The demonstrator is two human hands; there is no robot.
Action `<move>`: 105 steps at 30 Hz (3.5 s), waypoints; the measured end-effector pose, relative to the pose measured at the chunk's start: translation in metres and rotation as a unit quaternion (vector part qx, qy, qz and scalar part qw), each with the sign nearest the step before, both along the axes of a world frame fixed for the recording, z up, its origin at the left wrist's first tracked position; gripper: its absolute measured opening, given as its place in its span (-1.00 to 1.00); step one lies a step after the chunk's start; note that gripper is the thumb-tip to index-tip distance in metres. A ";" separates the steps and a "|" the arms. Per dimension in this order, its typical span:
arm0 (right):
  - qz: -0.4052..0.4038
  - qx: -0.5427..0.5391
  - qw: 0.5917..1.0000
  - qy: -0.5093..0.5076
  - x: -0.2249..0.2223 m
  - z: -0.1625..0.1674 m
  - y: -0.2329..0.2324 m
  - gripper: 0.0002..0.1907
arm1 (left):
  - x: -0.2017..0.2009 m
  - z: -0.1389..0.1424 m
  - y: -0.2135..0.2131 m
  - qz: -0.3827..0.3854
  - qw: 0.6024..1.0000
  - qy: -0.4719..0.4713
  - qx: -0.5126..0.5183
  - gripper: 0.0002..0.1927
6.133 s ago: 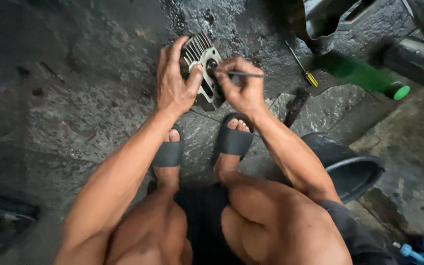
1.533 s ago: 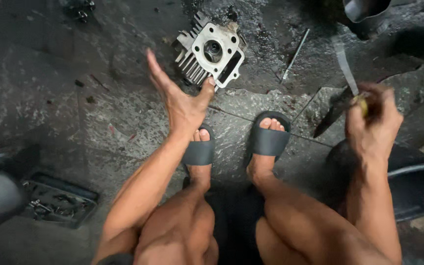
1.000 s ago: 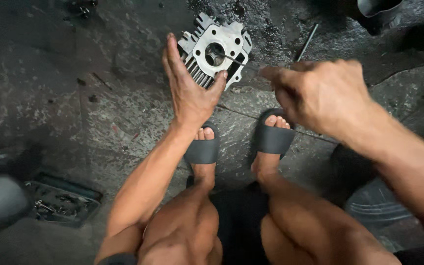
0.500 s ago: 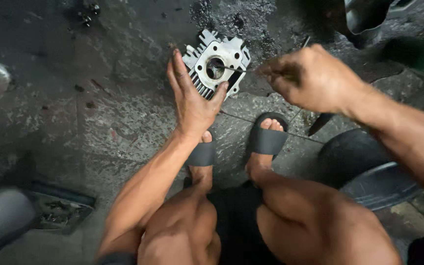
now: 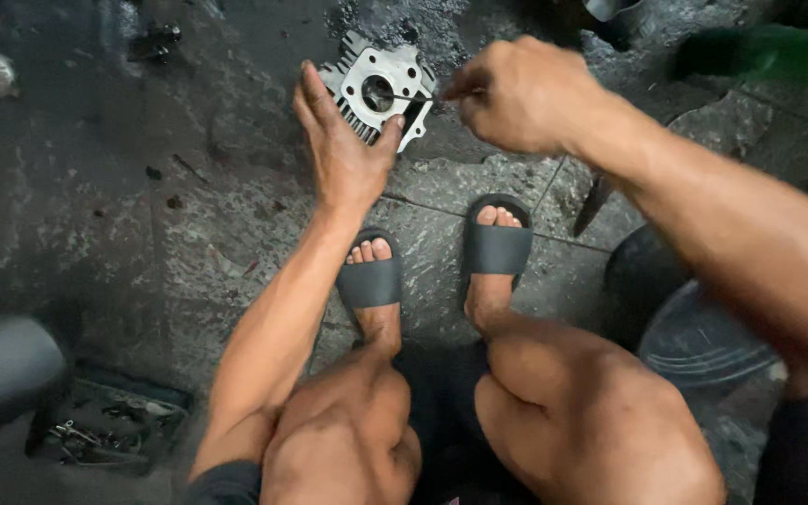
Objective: The person sits on the workshop floor holding a motorcycle engine cylinder head and scrapes carbon and debris from its surfaces and openings. They rotate the part to reach different sides, use a small metal rod to clean the ports, and use a screwdriver on the part near the end.
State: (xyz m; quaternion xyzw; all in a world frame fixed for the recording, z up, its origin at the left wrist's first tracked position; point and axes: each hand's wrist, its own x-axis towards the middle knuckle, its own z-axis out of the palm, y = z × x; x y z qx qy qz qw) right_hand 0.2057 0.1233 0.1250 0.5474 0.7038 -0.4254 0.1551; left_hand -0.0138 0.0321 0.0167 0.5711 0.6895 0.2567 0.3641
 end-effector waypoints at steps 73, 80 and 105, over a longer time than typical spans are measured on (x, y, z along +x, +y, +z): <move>-0.480 0.072 0.457 0.745 -0.037 -0.100 -0.002 -0.41 | 0.025 -0.012 0.002 0.091 0.994 0.010 0.056 -0.23; -0.489 0.097 0.372 0.783 -0.042 -0.124 -0.019 -0.52 | 0.026 -0.010 0.005 0.093 0.994 0.016 0.048 -0.21; -0.444 0.103 0.439 0.775 -0.040 -0.113 -0.023 -0.50 | 0.025 -0.012 0.004 0.087 0.994 0.013 0.068 -0.21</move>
